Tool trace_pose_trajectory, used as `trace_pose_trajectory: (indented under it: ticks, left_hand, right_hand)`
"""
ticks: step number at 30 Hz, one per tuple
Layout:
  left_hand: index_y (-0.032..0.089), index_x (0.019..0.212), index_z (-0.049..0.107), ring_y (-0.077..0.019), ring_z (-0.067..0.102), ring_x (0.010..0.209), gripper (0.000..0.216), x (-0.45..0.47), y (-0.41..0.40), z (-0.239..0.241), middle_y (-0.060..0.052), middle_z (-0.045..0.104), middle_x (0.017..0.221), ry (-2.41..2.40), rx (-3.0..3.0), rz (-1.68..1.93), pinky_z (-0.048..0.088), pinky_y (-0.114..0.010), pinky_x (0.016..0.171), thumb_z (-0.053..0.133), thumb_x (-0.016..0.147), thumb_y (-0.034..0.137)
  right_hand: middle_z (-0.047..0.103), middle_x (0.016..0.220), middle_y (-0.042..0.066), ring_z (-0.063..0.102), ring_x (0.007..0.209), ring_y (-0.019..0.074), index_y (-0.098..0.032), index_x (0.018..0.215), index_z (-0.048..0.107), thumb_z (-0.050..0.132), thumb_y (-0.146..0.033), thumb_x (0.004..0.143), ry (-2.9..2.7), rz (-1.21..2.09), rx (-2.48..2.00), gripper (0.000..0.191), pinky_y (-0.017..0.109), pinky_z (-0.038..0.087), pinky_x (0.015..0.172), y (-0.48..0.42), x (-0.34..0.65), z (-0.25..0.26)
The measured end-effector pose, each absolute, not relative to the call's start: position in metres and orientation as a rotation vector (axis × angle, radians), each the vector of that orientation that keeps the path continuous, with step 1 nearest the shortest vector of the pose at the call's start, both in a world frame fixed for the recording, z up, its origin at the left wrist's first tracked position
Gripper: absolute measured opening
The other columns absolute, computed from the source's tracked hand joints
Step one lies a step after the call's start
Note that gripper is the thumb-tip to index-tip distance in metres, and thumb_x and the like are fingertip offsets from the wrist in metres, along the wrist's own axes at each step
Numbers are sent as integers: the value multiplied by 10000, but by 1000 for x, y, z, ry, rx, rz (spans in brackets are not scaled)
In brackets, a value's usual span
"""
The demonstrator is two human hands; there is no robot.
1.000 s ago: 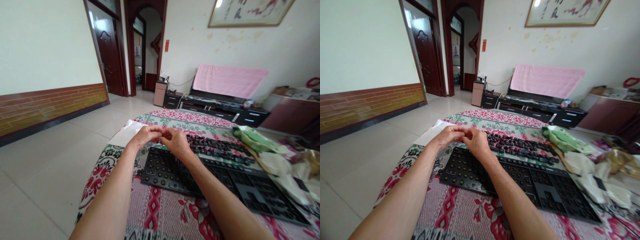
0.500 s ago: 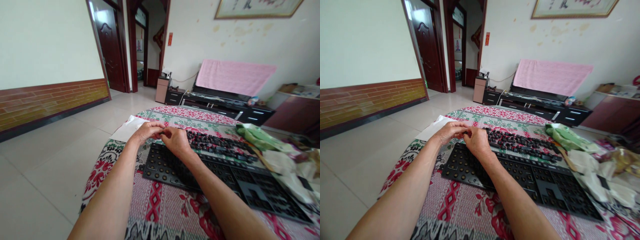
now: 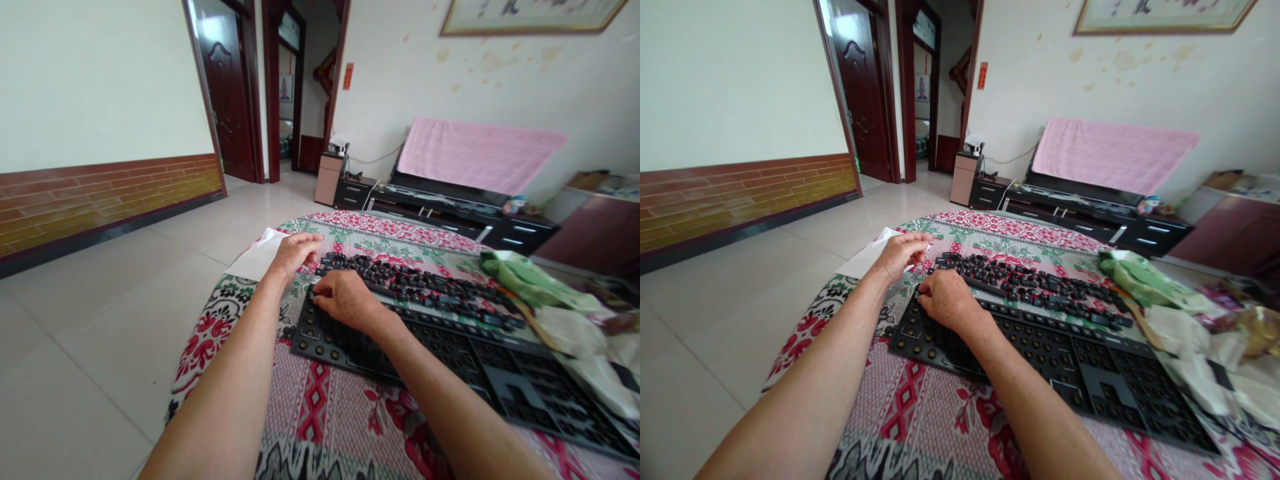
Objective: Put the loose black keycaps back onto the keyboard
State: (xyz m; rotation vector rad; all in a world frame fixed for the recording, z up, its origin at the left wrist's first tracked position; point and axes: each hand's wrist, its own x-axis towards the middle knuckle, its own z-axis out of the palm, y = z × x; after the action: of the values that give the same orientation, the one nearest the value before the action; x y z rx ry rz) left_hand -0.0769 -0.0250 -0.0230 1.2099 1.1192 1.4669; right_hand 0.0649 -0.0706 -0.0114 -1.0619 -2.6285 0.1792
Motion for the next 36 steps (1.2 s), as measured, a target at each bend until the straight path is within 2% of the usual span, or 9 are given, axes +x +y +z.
trace_pose_trajectory:
  ticks: [7,12,21,25,28,32,36]
  left_hand:
    - [136,783,628,-50,424,361,200,-72,-26,-24,43,498,415,1146,1232,1433,311,-160,378,565,597,177]
    - [134,792,632,-55,448,381,217,-71,-23,-28,38,517,443,1142,1255,1429,329,-160,382,564,590,174]
    - [132,795,627,-56,449,386,208,-69,-23,-29,31,525,476,1135,1279,1415,338,-165,381,566,606,195]
    - [137,813,622,-47,415,367,217,-68,-26,-27,37,514,469,1164,1288,1363,295,-159,361,565,613,199]
    - [131,774,628,-38,376,354,185,-69,-29,-20,35,505,464,1239,1381,1203,249,-160,349,553,613,186]
    - [126,669,635,-49,389,373,129,-78,-38,-4,21,507,461,1483,1597,893,272,-174,369,549,578,159]
    - [129,739,648,-86,456,421,203,-92,-55,4,2,542,505,1646,1670,506,304,-195,392,551,580,210]
  right_hand:
    - [587,611,43,487,585,118,-163,611,635,511,-203,686,-2654,28,-1192,150,245,297,555,-82,57,-2]
    - [615,633,75,526,591,140,-159,644,646,511,-225,697,-2655,27,-1359,159,254,320,550,-84,50,-2]
    - [640,705,124,587,639,196,-122,733,656,485,-174,706,-2692,-98,-1399,181,287,399,573,-92,42,-1]
    - [647,716,128,598,658,206,-117,762,658,459,-148,724,-2717,-112,-1384,205,293,424,583,-95,39,2]
    - [650,731,131,602,684,209,-115,766,659,451,-153,740,-2728,-118,-1371,213,297,436,615,-95,40,1]
    - [649,764,136,605,720,222,-110,777,657,450,-193,756,-2716,-136,-1372,224,311,442,655,-96,44,-2]
    - [646,806,137,602,762,218,-119,803,655,446,-225,768,-2707,-87,-1424,236,304,439,685,-97,46,-2]
